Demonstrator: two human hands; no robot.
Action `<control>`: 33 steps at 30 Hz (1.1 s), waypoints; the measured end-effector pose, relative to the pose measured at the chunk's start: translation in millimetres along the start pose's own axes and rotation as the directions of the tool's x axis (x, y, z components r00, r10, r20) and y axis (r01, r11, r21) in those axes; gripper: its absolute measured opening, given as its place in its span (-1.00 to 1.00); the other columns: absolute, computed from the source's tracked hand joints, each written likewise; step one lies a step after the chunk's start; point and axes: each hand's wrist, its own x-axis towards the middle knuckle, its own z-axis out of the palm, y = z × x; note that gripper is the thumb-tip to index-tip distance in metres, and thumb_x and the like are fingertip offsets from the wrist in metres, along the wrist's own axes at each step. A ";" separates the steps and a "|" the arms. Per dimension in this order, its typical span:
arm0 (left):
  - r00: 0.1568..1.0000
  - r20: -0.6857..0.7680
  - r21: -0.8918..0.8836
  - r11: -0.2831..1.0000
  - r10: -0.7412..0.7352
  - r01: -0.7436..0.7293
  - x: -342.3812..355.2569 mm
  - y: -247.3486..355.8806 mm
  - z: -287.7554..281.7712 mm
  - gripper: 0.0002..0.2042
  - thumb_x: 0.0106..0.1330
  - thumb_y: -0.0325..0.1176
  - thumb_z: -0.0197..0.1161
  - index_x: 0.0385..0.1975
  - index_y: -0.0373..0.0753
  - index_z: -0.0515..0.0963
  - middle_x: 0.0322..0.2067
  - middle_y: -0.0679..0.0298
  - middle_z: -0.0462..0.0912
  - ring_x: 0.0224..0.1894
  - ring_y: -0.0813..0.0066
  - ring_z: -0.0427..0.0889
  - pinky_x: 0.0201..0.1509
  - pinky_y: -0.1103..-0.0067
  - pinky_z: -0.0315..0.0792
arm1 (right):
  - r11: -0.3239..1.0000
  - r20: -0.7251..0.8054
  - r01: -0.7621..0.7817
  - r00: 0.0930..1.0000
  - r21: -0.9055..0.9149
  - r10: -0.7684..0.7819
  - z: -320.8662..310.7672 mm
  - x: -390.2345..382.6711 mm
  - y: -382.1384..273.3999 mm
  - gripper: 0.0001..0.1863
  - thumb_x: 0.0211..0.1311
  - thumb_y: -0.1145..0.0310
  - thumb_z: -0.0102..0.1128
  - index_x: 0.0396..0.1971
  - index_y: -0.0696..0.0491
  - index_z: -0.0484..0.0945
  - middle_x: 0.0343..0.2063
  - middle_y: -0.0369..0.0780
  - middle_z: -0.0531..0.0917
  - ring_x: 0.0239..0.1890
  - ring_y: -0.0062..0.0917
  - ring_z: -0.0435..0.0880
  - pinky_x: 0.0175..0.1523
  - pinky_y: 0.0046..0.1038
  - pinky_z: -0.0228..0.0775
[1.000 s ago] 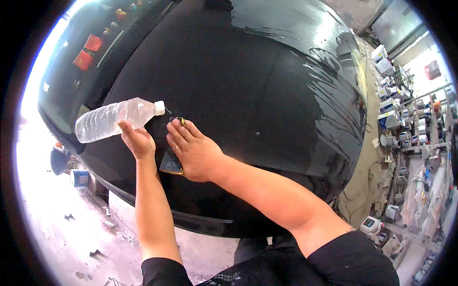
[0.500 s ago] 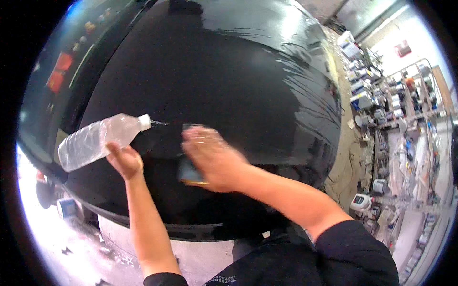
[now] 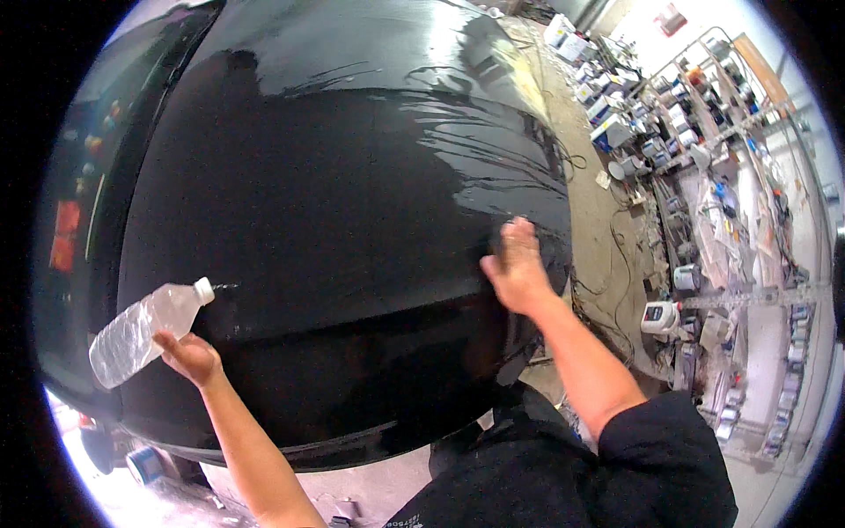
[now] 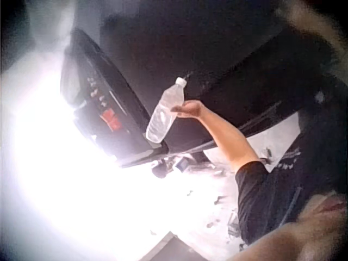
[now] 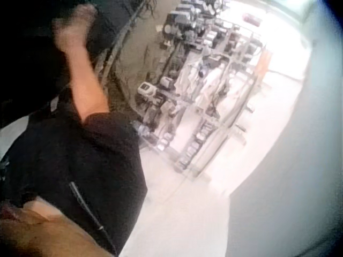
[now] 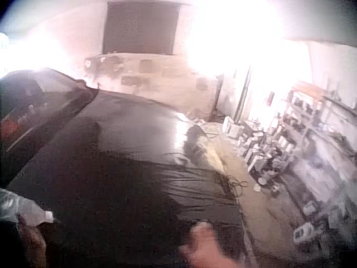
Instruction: The person wet sands a black car hood using a sanding block and sandpaper while spraying water from a plastic bottle onto the surface.
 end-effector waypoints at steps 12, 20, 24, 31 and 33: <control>0.958 0.259 0.001 0.992 -0.121 0.125 -31.9 68.0 50.2 -0.22 0.26 0.24 0.19 0.24 -0.32 0.29 0.15 0.10 0.47 0.20 0.16 0.46 0.28 0.29 0.35 | 0.987 0.031 0.010 0.999 0.163 -0.015 -35.5 -25.3 -29.7 -0.08 0.08 0.03 0.31 0.31 0.27 0.15 0.37 0.18 0.11 0.43 0.09 0.03 0.48 -0.06 -0.17; 0.767 0.624 -0.169 0.932 -0.150 0.321 -145.8 79.8 189.8 -0.31 0.34 0.02 0.22 0.26 -0.41 0.24 0.21 0.00 0.40 0.28 0.11 0.37 0.43 0.21 0.15 | 0.987 0.242 -0.152 0.961 0.053 0.135 -47.6 -39.1 -29.0 -0.01 0.40 -0.27 -0.36 0.36 0.43 -0.11 0.41 0.26 -0.20 0.49 0.11 -0.32 0.52 -0.03 -0.42; 0.731 0.660 -0.165 0.916 -0.174 0.366 -200.4 67.7 268.7 -0.22 0.22 0.03 0.36 0.27 -0.38 0.22 0.22 0.04 0.38 0.28 0.13 0.37 0.43 0.21 0.18 | 0.914 -0.011 -0.404 0.914 0.048 0.405 -21.7 -32.3 64.8 -0.01 0.39 -0.29 -0.37 0.36 0.42 -0.07 0.41 0.25 -0.13 0.49 0.09 -0.26 0.52 -0.03 -0.41; 0.719 0.666 -0.105 0.929 -0.199 0.354 -210.0 39.1 285.1 -0.29 0.30 0.03 0.29 0.23 -0.43 0.27 0.19 0.04 0.41 0.26 0.18 0.41 0.39 0.26 0.24 | 0.941 0.003 -0.279 0.959 0.191 0.284 -12.2 -63.5 79.4 -0.02 0.38 -0.23 -0.22 0.36 0.43 -0.11 0.39 0.30 -0.17 0.48 0.13 -0.23 0.50 0.02 -0.38; 0.730 0.651 -0.078 0.939 -0.206 0.335 -213.1 38.0 291.1 -0.26 0.27 0.05 0.31 0.24 -0.42 0.27 0.19 0.05 0.41 0.26 0.17 0.41 0.38 0.25 0.25 | 0.952 -0.138 -0.228 0.956 0.203 0.258 -3.8 -72.6 95.8 -0.05 0.38 -0.17 -0.10 0.34 0.44 -0.07 0.37 0.34 -0.13 0.46 0.19 -0.19 0.49 0.05 -0.36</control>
